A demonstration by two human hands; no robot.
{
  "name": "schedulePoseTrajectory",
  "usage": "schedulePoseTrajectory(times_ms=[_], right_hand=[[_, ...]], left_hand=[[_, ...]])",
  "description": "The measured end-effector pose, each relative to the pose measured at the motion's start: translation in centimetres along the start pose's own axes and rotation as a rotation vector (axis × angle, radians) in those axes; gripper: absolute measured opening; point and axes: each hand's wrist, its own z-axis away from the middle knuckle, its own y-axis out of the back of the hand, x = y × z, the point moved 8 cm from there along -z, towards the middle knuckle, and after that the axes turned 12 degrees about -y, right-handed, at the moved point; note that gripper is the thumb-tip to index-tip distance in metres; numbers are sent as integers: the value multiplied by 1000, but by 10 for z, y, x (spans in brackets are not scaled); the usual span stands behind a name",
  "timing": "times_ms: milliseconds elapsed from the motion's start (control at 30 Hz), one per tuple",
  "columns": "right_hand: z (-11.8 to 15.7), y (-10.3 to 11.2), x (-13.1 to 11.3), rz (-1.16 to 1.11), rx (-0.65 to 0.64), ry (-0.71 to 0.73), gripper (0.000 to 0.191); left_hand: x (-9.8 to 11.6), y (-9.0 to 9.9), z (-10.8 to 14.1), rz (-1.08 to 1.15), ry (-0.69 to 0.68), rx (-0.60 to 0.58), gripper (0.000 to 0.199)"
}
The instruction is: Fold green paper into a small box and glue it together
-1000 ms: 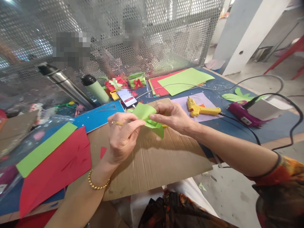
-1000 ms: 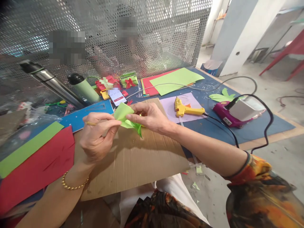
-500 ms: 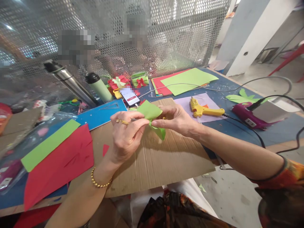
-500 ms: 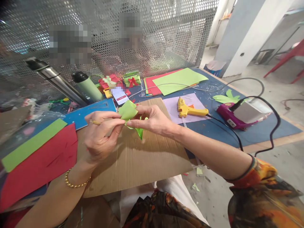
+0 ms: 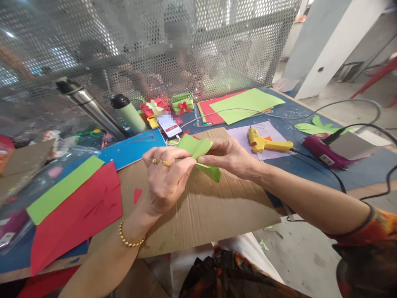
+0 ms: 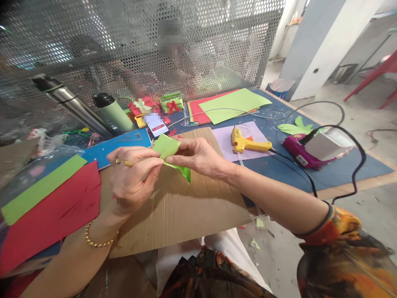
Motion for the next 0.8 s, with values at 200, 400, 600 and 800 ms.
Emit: schedulePoseTrajectory(times_ms=[200,400,600,800], right_hand=[[4,2,-2,79,49,-18,49],[8,3,-10,237,67,-4,47],[6,8,-9,290,186,99,44],[15,7,-17,411,278,182,38]], left_hand=[[-1,-1,0,-3,14,-7,10],[-6,-3,2,-4,57,-7,8],[-8,-7,4,16,100,-12,10],[-12,-8,7,44,164,-17,8]])
